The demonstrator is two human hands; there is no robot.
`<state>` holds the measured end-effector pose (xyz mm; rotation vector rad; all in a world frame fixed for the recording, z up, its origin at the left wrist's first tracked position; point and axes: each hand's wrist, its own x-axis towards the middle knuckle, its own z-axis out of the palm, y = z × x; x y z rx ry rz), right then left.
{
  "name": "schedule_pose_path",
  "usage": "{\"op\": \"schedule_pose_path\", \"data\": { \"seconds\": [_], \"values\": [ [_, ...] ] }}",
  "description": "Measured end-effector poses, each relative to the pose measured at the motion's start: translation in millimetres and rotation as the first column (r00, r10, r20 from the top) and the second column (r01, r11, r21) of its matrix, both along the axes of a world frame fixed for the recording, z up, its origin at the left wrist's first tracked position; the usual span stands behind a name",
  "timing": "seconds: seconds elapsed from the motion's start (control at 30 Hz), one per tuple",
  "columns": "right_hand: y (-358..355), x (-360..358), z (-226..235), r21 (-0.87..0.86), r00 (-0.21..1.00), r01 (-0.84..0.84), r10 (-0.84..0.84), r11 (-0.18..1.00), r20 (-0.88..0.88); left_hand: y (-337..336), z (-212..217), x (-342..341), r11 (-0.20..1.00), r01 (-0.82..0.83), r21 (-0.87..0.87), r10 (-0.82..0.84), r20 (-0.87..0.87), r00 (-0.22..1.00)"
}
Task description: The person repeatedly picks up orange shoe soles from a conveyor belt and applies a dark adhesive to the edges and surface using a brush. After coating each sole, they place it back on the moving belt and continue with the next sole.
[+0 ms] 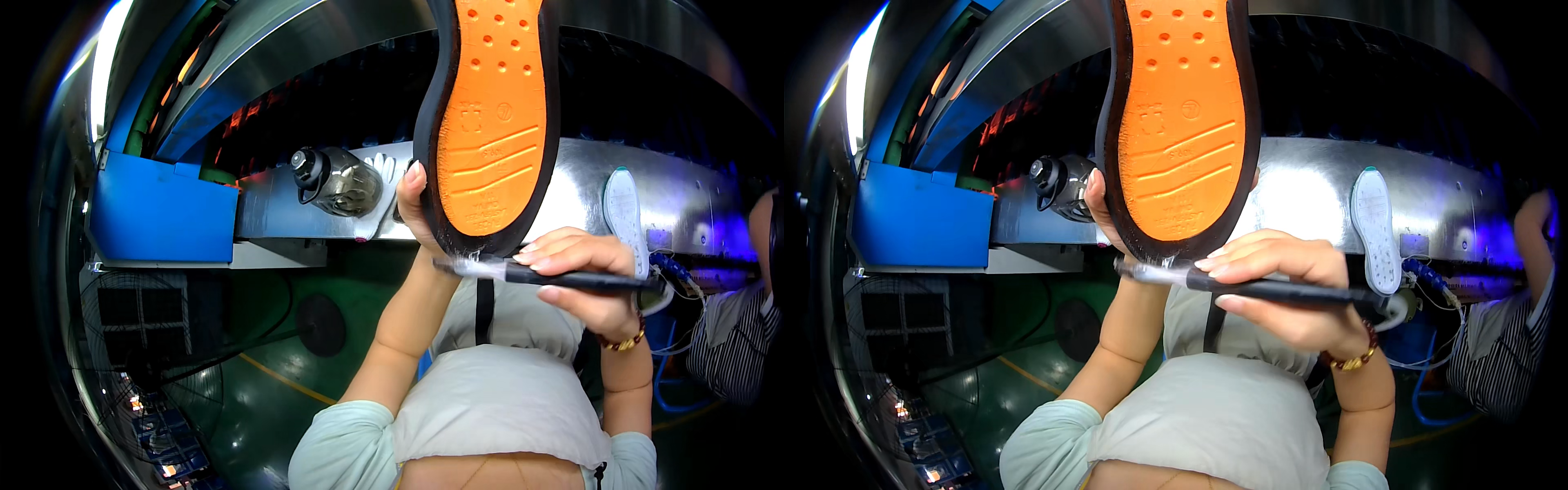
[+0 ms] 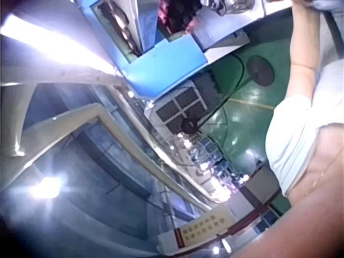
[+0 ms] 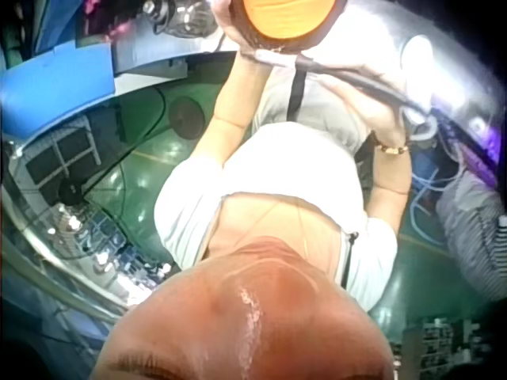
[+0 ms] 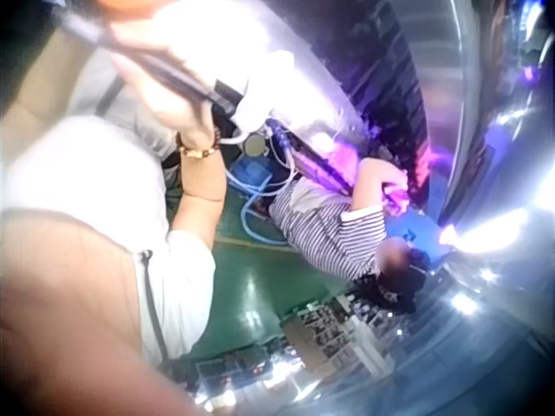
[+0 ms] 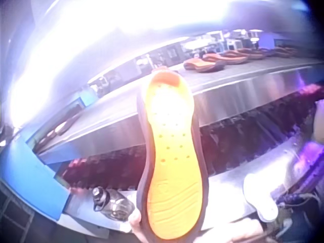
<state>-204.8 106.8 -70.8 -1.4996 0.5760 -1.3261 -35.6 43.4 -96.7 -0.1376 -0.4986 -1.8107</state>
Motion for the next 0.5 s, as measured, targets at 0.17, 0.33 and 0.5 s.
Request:
{"op": "schedule_pose_path", "data": {
  "seconds": [0.17, 0.33, 0.5],
  "values": [
    [-19.4, -20.1, 0.2, -0.004, 0.991, -0.025, 0.025, 1.000, -0.133, -0.8, 10.4, -2.6, 0.996, -0.088, 0.021, 0.086, 0.051, 0.995],
    [-22.3, -19.3, 5.9, 0.108, 0.995, -0.028, 0.038, 0.994, -0.094, -4.4, 15.4, 1.0, 0.987, -0.139, 0.080, 0.123, 0.176, 0.977],
    [-9.0, -8.6, 6.7, -0.009, 0.931, -0.316, 0.308, 0.949, -0.194, -21.0, 12.9, 14.3, 0.998, 0.046, 0.035, -0.050, 0.113, 0.992]
  ]
}}
